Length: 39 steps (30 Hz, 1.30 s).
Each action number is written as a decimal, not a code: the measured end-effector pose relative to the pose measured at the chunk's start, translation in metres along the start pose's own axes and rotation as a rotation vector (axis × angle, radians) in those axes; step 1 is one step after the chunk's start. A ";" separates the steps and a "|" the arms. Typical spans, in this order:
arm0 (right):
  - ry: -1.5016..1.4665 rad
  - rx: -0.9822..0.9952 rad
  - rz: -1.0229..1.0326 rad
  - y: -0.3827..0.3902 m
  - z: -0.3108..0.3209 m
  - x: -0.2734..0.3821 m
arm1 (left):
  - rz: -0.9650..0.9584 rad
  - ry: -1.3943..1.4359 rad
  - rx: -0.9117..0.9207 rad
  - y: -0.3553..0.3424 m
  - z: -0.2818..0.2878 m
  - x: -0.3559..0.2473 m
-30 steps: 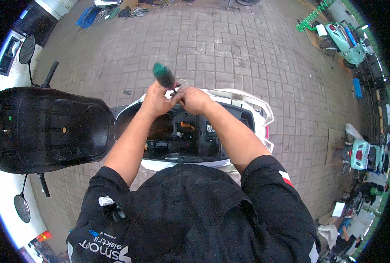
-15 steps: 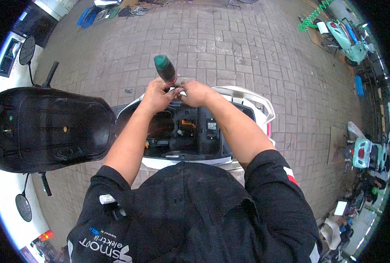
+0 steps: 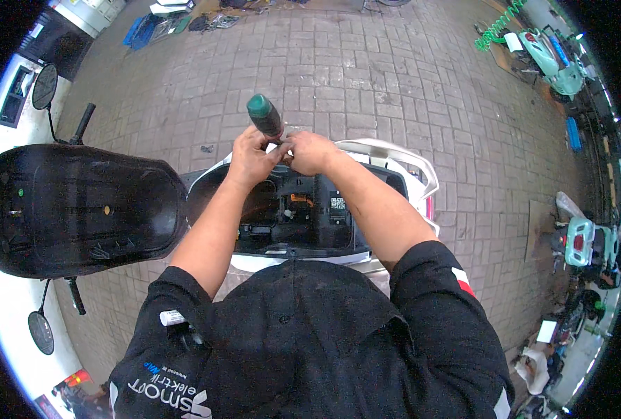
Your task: The person unscrews and removes the seat and under-seat storage compartment from a scooter using a screwdriver, then works on the internal wiring and components near the battery area by hand.
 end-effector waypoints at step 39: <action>-0.497 -0.019 -0.297 0.036 0.039 -0.034 | 0.237 -0.437 0.253 0.041 -0.083 0.085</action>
Point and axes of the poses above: each hand's wrist, its own y-axis away from the middle knuckle, its own z-axis out of the back of the hand, x = y × z, the point moved 7 cm from there along -y, towards the middle knuckle, and after that the axes turned 5 degrees about -x, right-handed, at the moved point
